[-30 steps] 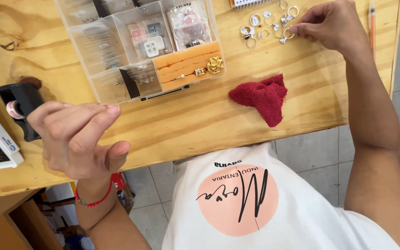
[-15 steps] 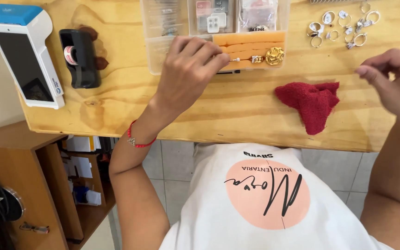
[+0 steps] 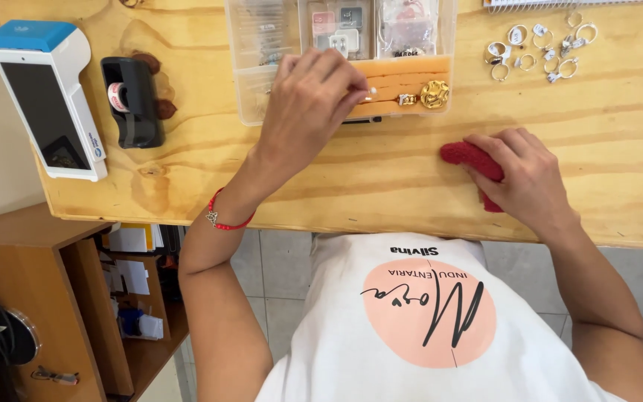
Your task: The person is organizing and cleaning various jewelry items from a plastic compartment box using a red cloth.
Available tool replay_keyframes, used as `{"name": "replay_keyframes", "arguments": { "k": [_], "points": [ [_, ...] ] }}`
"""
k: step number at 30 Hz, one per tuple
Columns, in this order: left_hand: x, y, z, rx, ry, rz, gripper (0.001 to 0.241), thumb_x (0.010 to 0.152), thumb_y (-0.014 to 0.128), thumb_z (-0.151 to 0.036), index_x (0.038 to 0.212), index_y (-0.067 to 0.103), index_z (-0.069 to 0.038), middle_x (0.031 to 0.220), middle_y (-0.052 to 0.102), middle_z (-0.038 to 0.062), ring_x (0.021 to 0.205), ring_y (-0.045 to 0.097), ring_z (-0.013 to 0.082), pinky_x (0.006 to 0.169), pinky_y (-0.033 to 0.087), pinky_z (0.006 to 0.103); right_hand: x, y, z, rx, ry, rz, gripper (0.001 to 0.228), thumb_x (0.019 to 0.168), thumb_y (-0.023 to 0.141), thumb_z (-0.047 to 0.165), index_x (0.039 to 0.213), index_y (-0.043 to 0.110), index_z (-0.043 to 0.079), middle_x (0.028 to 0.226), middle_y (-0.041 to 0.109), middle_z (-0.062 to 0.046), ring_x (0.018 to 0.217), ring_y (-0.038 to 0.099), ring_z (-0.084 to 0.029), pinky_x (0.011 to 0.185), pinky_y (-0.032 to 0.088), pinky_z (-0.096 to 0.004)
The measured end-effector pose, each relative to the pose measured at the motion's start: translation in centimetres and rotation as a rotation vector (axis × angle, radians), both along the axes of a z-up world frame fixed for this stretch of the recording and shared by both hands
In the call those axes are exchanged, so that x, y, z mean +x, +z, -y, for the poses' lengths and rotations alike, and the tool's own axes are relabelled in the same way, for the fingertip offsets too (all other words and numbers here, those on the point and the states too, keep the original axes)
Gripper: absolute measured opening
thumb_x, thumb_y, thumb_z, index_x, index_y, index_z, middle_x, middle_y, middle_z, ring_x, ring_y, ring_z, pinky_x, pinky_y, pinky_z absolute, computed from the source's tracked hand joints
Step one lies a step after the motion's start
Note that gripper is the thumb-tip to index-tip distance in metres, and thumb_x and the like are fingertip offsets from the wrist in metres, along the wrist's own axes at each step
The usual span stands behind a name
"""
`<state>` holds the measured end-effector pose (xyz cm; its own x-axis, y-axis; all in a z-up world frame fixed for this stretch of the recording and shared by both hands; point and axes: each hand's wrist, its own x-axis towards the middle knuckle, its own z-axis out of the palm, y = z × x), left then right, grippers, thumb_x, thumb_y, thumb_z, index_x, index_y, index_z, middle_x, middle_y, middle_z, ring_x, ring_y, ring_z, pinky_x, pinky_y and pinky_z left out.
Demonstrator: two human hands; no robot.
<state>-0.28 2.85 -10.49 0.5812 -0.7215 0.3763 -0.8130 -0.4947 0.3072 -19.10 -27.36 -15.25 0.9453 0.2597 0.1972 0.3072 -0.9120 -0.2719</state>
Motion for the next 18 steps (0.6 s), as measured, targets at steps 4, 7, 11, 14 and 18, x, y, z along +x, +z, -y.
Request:
{"name": "replay_keyframes", "arguments": {
  "k": [4,7,11,14,18],
  "points": [
    [0.5,5.1,0.3,-0.349,-0.082,-0.530,0.011,0.108,0.055,-0.019,0.106,0.056,-0.009,0.101,0.061,0.001,0.092,0.059,0.0175,0.082,0.044,0.0315,1.2,4.1,0.5,0.672,-0.075,-0.322,0.032,0.090,0.078,0.005,0.120,0.067,0.002,0.103,0.068,-0.012,0.084,0.066,-0.020,0.078,0.053,-0.029],
    [0.2,9.2,1.8,-0.577,-0.142,-0.770,0.009,0.108,0.049,-0.015,0.110,0.049,-0.007,0.101,0.066,0.005,0.090,0.066,0.0141,0.081,0.054,0.0258,3.4,7.3,1.0,0.977,-0.038,-0.267,0.026,0.090,0.070,0.002,0.113,0.058,0.002,0.107,0.066,-0.016,0.090,0.067,-0.022,0.079,0.058,-0.031],
    [-0.6,11.5,4.8,-0.731,-0.214,-0.615,0.006,0.108,0.057,-0.013,0.112,0.054,-0.010,0.097,0.071,0.001,0.088,0.069,0.0112,0.081,0.052,0.0247,7.0,11.3,-0.6,1.165,-0.033,0.003,0.026,0.099,0.061,0.004,0.120,0.045,0.006,0.111,0.064,-0.016,0.097,0.069,-0.026,0.085,0.061,-0.033],
    [-1.8,11.5,6.5,-0.770,-0.186,-0.400,0.007,0.107,0.063,-0.011,0.113,0.060,-0.012,0.100,0.073,-0.002,0.087,0.069,0.0135,0.081,0.055,0.0283,8.3,14.0,-3.6,1.125,-0.238,0.158,0.032,0.099,0.066,0.011,0.124,0.048,0.006,0.115,0.062,-0.012,0.104,0.065,-0.021,0.094,0.054,-0.029],
    [-2.1,10.4,7.9,-0.751,-0.098,-0.210,0.012,0.102,0.073,-0.014,0.111,0.065,-0.014,0.103,0.074,-0.001,0.089,0.072,0.0167,0.086,0.056,0.0309,10.3,14.4,-4.2,1.139,-0.201,0.238,0.037,0.097,0.070,0.021,0.125,0.050,0.006,0.116,0.062,-0.010,0.105,0.062,-0.018,0.095,0.052,-0.027]
  ]
}}
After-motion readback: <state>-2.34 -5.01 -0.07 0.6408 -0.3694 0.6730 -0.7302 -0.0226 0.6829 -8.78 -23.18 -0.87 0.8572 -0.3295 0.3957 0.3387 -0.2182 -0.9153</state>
